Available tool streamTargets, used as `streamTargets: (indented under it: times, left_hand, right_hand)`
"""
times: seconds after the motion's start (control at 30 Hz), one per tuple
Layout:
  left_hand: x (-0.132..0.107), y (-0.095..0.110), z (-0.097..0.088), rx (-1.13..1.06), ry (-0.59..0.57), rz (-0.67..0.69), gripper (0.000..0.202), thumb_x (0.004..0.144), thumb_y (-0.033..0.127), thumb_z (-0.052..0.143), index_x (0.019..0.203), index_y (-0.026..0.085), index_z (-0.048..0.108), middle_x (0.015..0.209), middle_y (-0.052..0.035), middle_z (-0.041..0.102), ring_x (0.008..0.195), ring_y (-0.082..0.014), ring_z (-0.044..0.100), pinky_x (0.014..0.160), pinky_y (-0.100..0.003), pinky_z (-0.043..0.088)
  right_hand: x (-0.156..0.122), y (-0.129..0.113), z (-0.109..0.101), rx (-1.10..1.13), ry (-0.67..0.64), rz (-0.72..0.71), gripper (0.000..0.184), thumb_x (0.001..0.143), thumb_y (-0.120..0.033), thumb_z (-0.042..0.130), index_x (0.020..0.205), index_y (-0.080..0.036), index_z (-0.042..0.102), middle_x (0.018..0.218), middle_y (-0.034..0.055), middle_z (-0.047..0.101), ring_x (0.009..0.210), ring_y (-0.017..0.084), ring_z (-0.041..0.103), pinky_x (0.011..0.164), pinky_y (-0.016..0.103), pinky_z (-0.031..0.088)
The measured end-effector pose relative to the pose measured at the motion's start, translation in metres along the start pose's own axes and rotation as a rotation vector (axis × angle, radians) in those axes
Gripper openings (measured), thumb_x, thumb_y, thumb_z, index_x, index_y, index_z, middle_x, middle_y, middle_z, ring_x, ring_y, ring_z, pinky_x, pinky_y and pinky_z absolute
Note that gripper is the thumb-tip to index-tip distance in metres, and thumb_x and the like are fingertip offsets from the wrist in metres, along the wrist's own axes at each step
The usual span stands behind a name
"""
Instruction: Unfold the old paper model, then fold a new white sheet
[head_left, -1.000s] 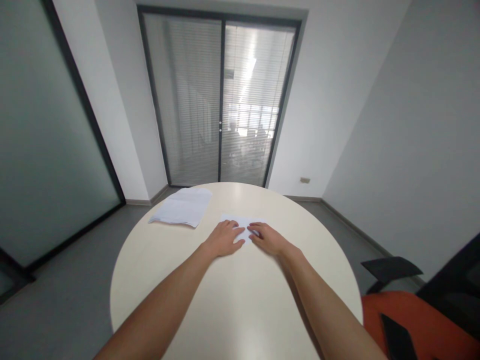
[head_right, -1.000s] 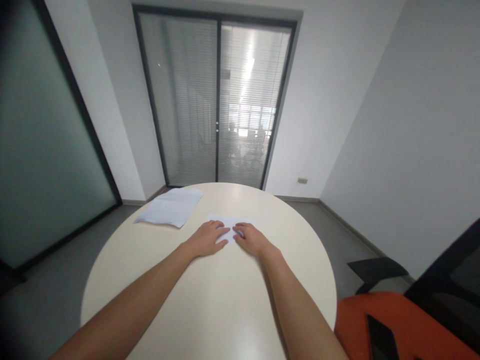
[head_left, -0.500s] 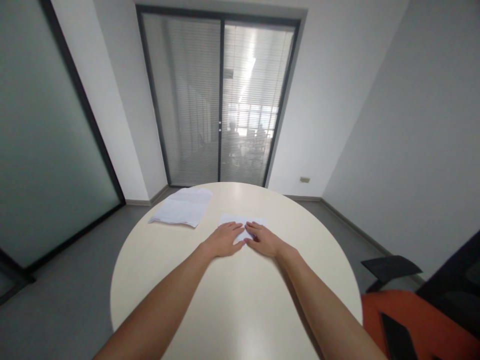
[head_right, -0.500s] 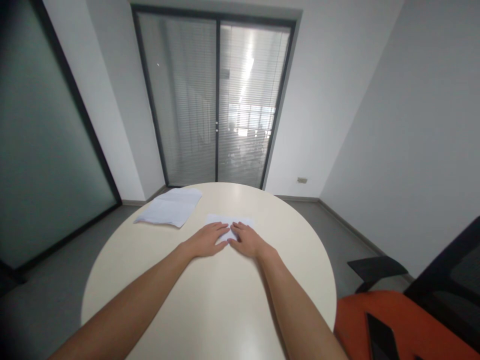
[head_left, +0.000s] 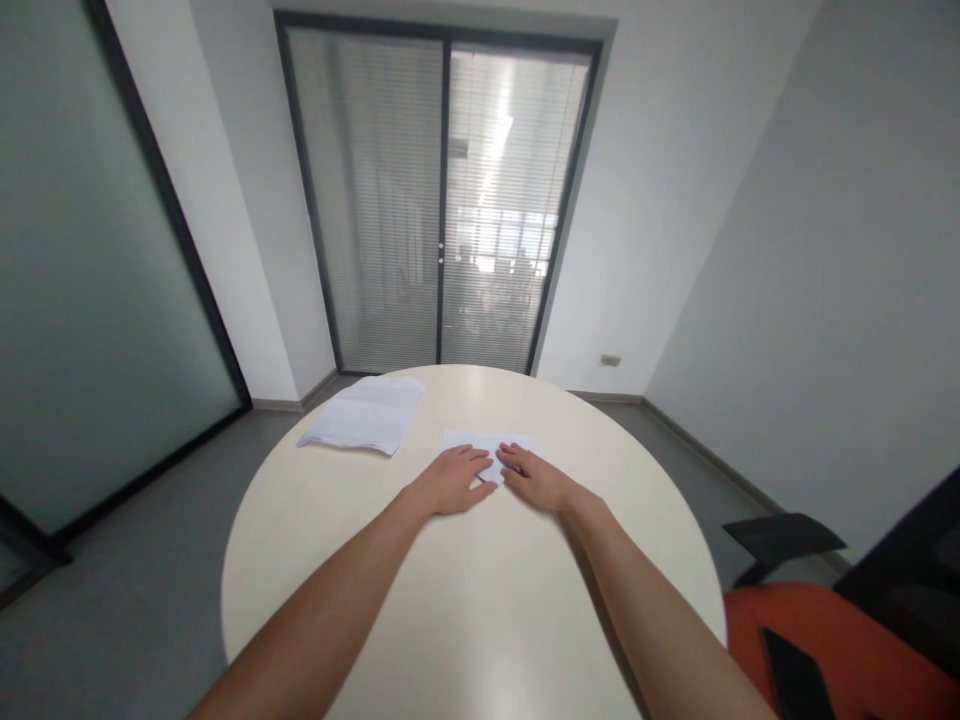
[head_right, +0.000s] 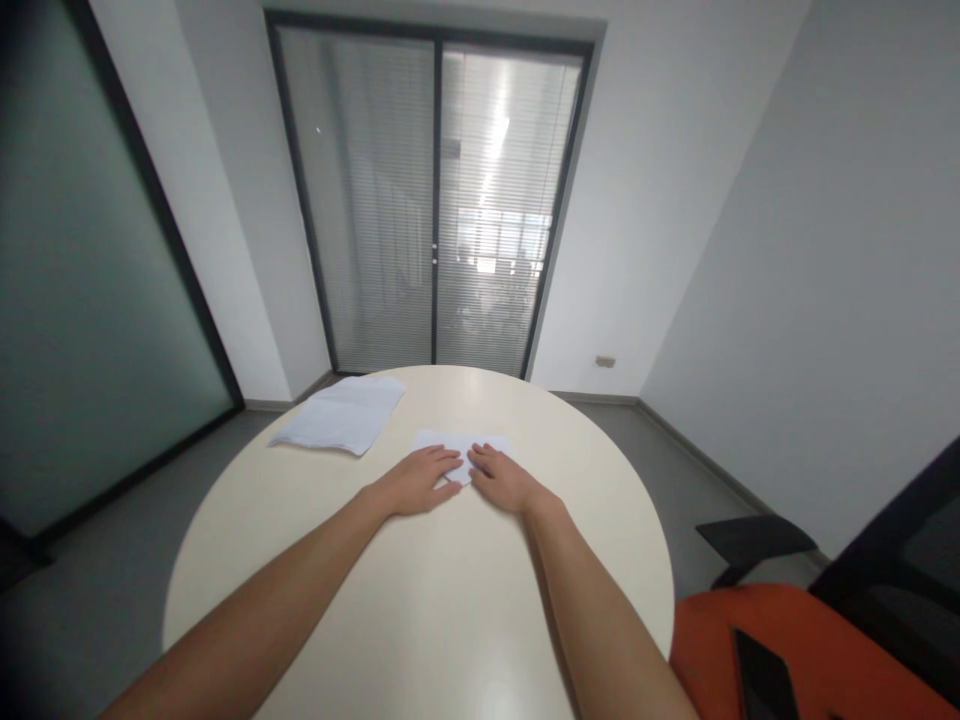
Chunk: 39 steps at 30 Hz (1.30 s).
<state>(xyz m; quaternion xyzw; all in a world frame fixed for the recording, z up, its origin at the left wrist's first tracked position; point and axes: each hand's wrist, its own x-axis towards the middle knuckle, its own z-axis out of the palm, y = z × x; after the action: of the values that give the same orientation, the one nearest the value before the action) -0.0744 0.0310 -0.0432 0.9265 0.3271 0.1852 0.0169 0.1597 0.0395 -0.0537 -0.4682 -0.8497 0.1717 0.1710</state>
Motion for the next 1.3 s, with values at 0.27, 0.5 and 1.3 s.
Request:
streamTargets:
  times: [0.27,0.5,1.3]
  left_hand:
    - [0.004,-0.002,0.002,-0.058,-0.008,-0.034,0.045,0.104,0.043,0.033,0.126,0.018,0.064,0.136,-0.0082,0.062,0.129,-0.0230,0.052,0.114,-0.039,0.034]
    - [-0.001,-0.002,-0.001,-0.085,0.021,-0.079,0.044,0.099,0.046,0.044,0.128,0.019,0.062,0.131,-0.0091,0.065,0.123,-0.0259,0.056,0.108,-0.040,0.041]
    - [-0.001,-0.021,-0.005,-0.027,0.192,-0.519,0.025,0.098,0.035,0.047,0.105,0.025,0.069,0.101,-0.0056,0.074,0.094,-0.0226,0.068,0.080,-0.030,0.048]
  right_hand:
    - [-0.004,0.005,-0.005,0.072,0.032,-0.034,0.057,0.082,-0.021,0.058,0.138,-0.015,0.057,0.149,0.0131,0.047,0.143,0.027,0.038,0.120,0.046,0.028]
    - [-0.006,0.001,-0.009,0.074,0.075,-0.068,0.043,0.088,-0.020,0.053,0.130,-0.020,0.065,0.138,0.0091,0.061,0.136,0.025,0.048,0.114,0.042,0.037]
    - [-0.009,0.003,-0.019,-0.020,0.263,0.101,0.033,0.096,-0.039,0.046,0.110,-0.021,0.070,0.107,0.0096,0.075,0.092,0.025,0.068,0.082,0.034,0.050]
